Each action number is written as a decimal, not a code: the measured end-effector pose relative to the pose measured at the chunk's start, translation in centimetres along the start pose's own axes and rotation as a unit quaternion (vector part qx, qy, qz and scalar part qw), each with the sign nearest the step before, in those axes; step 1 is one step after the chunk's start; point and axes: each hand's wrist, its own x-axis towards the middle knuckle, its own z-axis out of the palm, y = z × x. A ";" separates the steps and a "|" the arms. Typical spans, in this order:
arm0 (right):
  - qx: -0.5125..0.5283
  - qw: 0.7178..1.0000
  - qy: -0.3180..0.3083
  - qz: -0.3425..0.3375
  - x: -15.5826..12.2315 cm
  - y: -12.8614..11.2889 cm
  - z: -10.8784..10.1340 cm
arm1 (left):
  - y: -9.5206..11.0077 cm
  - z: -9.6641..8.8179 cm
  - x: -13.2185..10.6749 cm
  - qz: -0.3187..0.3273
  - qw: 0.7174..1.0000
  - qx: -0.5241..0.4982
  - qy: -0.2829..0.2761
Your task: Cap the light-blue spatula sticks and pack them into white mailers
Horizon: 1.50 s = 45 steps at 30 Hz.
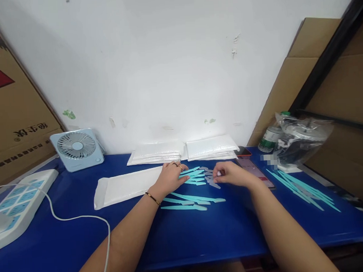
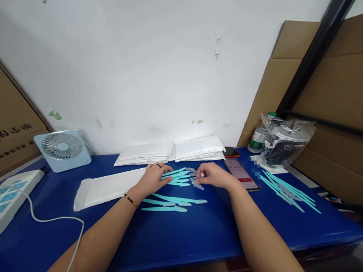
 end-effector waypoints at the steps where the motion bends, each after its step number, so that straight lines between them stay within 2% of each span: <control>1: -0.003 0.999 -0.044 -0.012 -0.2 -0.4 0.1 | 0.2 -0.1 -0.1 0.005 1.000 -0.013 -0.013; 4: -0.052 0.987 -0.147 -0.026 -0.6 -1.7 0.9 | 1.0 -0.2 -0.6 0.036 0.996 -0.044 -0.063; 6: -0.082 0.983 -0.166 -0.018 -0.6 -2.1 1.4 | 1.7 -0.1 -0.9 0.066 0.992 -0.054 -0.091; 8: -0.091 0.984 -0.152 -0.027 -0.5 -2.3 1.7 | 2.2 0.1 -1.1 0.093 0.988 -0.047 -0.114; 11: -0.092 0.990 -0.086 -0.062 -0.2 -1.8 1.5 | 2.4 0.3 -0.9 0.105 0.987 0.008 -0.124; 15: -0.129 0.990 0.030 -0.047 0.5 -0.7 0.9 | 1.5 0.0 -0.3 0.058 0.994 0.067 -0.063; 17: -0.136 0.988 0.058 -0.038 0.7 -0.4 0.8 | 1.0 -0.2 -0.1 0.041 0.996 0.057 -0.046; 22: -0.123 0.990 0.046 -0.059 1.2 -0.2 1.2 | 0.4 -0.2 0.2 0.040 0.997 0.049 -0.041; 27: -0.108 0.991 0.069 -0.029 1.5 0.7 1.0 | -0.4 -0.8 0.0 -0.009 0.998 0.056 -0.030; 31: -0.063 0.994 0.086 -0.015 1.0 -0.4 1.0 | -0.3 -1.7 -0.4 -0.004 1.000 0.029 -0.012; 33: -0.039 0.998 0.034 -0.040 0.6 -1.7 1.6 | 0.2 -2.0 -0.7 0.023 0.999 0.003 -0.045; 36: -0.044 0.991 -0.086 -0.094 0.1 -3.4 2.9 | 0.8 -2.3 -1.3 0.069 0.989 -0.034 -0.126; 38: -0.068 0.985 -0.122 -0.106 0.1 -4.0 3.7 | 1.1 -2.1 -1.5 0.088 0.981 -0.044 -0.168; 41: -0.089 0.986 -0.101 -0.103 0.3 -4.0 4.1 | 1.0 -1.4 -1.4 0.088 0.981 -0.027 -0.173; 45: -0.097 0.990 -0.007 -0.098 0.4 -2.9 2.7 | 0.3 -0.8 -0.4 0.044 0.996 0.025 -0.079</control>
